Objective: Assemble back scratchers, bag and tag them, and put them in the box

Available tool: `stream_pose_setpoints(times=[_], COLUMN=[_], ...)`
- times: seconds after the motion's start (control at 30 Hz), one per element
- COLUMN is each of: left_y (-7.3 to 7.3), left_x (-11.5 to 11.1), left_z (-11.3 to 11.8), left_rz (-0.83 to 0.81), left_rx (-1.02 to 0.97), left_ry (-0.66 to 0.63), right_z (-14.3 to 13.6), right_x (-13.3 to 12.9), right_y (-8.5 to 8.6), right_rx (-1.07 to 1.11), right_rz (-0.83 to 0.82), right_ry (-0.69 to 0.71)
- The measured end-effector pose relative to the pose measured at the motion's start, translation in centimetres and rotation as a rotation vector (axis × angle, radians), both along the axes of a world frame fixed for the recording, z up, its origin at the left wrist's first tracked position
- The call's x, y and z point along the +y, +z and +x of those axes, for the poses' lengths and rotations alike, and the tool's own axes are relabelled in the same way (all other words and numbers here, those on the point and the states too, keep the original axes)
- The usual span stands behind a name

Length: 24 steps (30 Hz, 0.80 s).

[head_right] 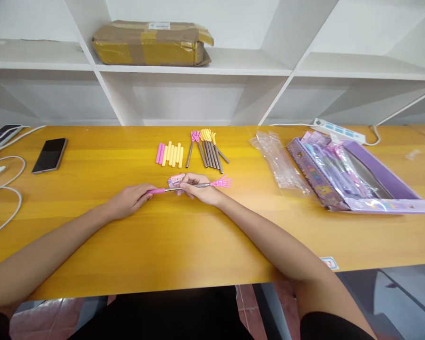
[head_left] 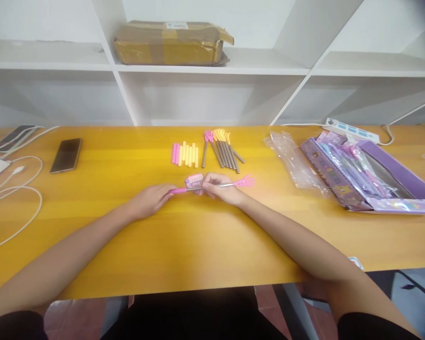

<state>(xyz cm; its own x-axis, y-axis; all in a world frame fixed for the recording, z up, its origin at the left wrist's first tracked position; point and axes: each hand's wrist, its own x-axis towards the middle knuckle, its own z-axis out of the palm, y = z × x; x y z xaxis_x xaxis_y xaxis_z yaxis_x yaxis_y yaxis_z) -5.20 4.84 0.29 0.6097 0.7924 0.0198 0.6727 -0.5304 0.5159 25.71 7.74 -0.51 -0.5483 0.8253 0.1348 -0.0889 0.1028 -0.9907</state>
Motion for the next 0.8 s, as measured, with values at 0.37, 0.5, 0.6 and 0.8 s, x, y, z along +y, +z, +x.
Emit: stream_pose_setpoints(times=[0.37, 0.5, 0.6, 0.8], left_y=[-0.1, 0.0, -0.2, -0.5], left_x=[0.6, 0.8, 0.9, 1.2], left_z=[-0.6, -0.6, -0.5, -0.6], left_rz=[0.016, -0.006, -0.003, 0.068], left_rx=[-0.259, -0.250, -0.223, -0.282], left_ry=[0.314, 0.338, 0.316, 0.361], right_z=[0.7, 1.6, 2.1, 2.2], right_x=[2.6, 3.7, 4.4, 4.7], right_y=[-1.3, -1.2, -1.3, -1.6], right_rx=[0.381, 0.447, 0.462, 0.439], right_rz=[0.013, 0.043, 0.060, 0.019], right_ry=[-0.352, -0.545, -0.630, -0.662])
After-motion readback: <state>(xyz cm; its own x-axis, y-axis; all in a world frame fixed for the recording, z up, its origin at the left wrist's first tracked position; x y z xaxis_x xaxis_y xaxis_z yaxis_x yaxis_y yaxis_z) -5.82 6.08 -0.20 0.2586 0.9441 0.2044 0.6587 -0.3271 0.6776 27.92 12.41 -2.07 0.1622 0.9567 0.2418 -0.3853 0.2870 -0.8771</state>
